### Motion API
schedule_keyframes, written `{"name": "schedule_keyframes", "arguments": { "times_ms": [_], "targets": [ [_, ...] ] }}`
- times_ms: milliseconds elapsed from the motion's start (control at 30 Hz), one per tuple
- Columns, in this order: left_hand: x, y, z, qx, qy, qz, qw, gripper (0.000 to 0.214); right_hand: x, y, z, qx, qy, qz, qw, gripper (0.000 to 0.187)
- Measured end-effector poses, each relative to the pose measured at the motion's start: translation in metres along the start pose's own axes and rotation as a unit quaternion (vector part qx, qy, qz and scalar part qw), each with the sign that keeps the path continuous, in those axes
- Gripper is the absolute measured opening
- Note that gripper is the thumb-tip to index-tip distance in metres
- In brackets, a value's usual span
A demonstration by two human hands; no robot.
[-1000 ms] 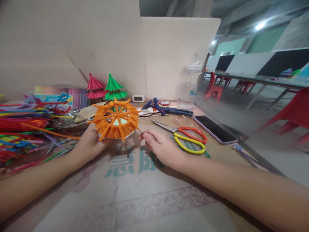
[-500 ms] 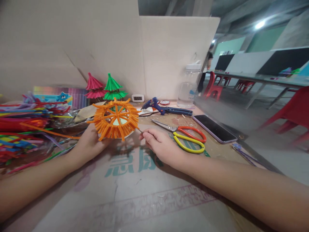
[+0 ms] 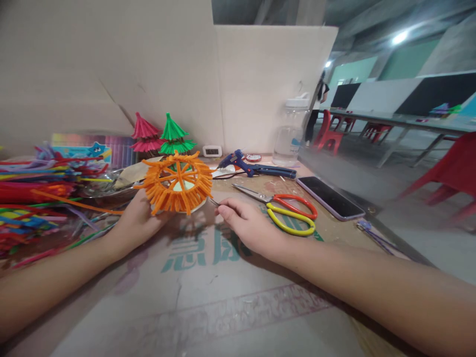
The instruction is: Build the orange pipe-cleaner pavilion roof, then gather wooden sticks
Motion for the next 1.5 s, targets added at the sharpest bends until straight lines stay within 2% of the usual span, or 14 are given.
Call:
{"name": "schedule_keyframes", "arguments": {
  "times_ms": [367, 1133, 1233, 1367, 1500],
  "targets": [
    [-0.001, 0.001, 0.003, 0.033, -0.014, -0.011, 0.999, 0.021, 0.001, 0.001, -0.001, -0.001, 0.003, 0.004, 1.000, 0.031],
    [0.002, 0.000, 0.002, -0.008, -0.008, -0.006, 1.000, 0.017, 0.000, 0.003, -0.005, -0.021, 0.022, 0.026, 0.999, 0.029],
    [-0.004, -0.004, -0.006, -0.012, 0.031, -0.003, 0.999, 0.020, -0.003, 0.003, -0.010, -0.059, 0.038, 0.032, 0.997, 0.027],
    [-0.012, -0.005, -0.019, 0.026, 0.135, -0.002, 0.990, 0.033, -0.002, 0.008, -0.012, -0.082, 0.063, 0.040, 0.994, 0.028],
    [-0.010, -0.002, -0.012, 0.030, 0.142, -0.011, 0.989, 0.034, 0.005, 0.016, -0.002, -0.079, 0.023, 0.057, 0.995, 0.040]
  ]
}}
Point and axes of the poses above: each hand's wrist, its own x-axis towards the middle knuckle, its own y-axis out of the back of the hand, z = x × y, the point moved 5 cm from there along x, towards the middle knuckle, and after that the axes turned 12 degrees about -y, right-handed, at the moved point
